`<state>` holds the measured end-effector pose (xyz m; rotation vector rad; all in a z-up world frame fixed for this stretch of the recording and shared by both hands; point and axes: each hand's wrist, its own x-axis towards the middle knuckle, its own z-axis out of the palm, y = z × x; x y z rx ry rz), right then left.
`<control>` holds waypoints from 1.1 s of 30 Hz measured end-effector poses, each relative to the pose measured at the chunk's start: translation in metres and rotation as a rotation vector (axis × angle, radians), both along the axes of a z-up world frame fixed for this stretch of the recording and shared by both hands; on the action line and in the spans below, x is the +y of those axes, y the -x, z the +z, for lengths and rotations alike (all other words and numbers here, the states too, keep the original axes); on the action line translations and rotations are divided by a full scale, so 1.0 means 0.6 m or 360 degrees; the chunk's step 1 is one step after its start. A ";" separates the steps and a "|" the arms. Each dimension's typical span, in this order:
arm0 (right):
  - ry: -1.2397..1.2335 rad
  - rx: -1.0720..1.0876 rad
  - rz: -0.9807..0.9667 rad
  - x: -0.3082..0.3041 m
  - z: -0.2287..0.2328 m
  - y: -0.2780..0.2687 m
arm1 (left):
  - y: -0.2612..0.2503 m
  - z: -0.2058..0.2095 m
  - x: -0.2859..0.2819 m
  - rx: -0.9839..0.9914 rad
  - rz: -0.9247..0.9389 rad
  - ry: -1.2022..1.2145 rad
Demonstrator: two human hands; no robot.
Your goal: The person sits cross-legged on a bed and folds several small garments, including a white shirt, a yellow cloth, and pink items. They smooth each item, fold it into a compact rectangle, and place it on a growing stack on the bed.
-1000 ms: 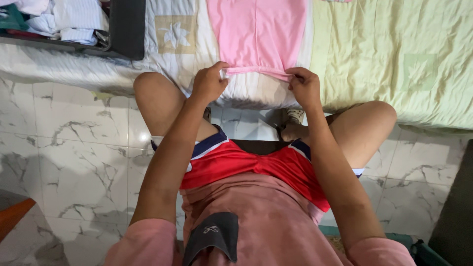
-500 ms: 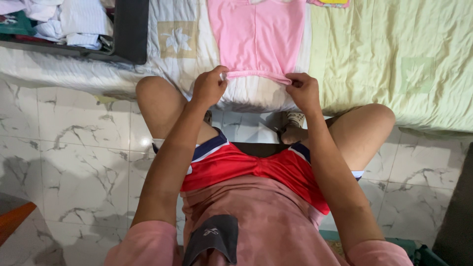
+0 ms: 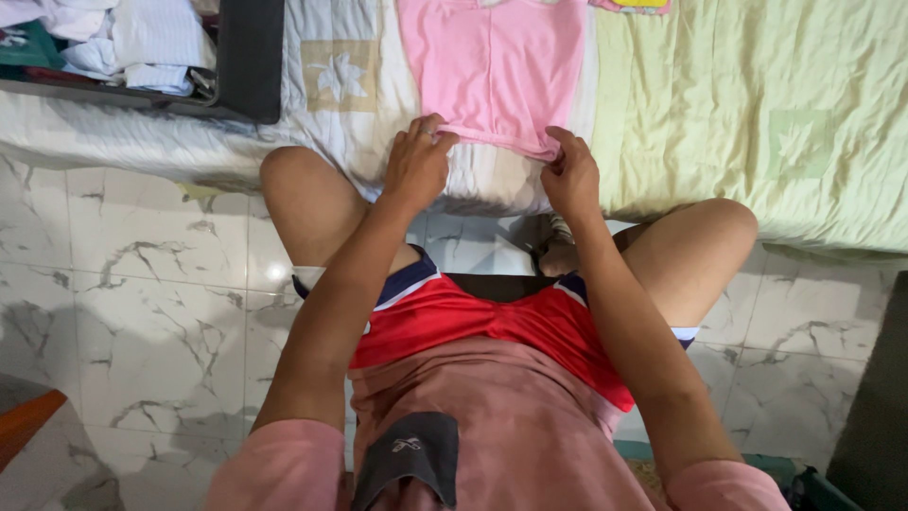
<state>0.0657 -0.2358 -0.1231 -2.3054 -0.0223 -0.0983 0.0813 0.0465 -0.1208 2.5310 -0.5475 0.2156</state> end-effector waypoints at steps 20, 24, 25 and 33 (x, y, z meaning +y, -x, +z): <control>-0.0703 -0.0270 0.0416 -0.046 0.231 -0.039 | -0.025 0.218 0.068 0.0028 -0.0145 0.0944; -0.1108 0.0063 0.0204 -0.056 0.325 -0.050 | -0.039 0.320 0.079 0.0234 -0.0199 0.1230; -0.1131 0.0062 0.0171 -0.051 0.337 -0.063 | -0.049 0.339 0.076 0.0255 -0.0155 0.1284; -0.1399 -0.0206 -0.0176 -0.002 0.299 -0.088 | -0.051 0.336 0.021 0.0243 0.0229 0.1348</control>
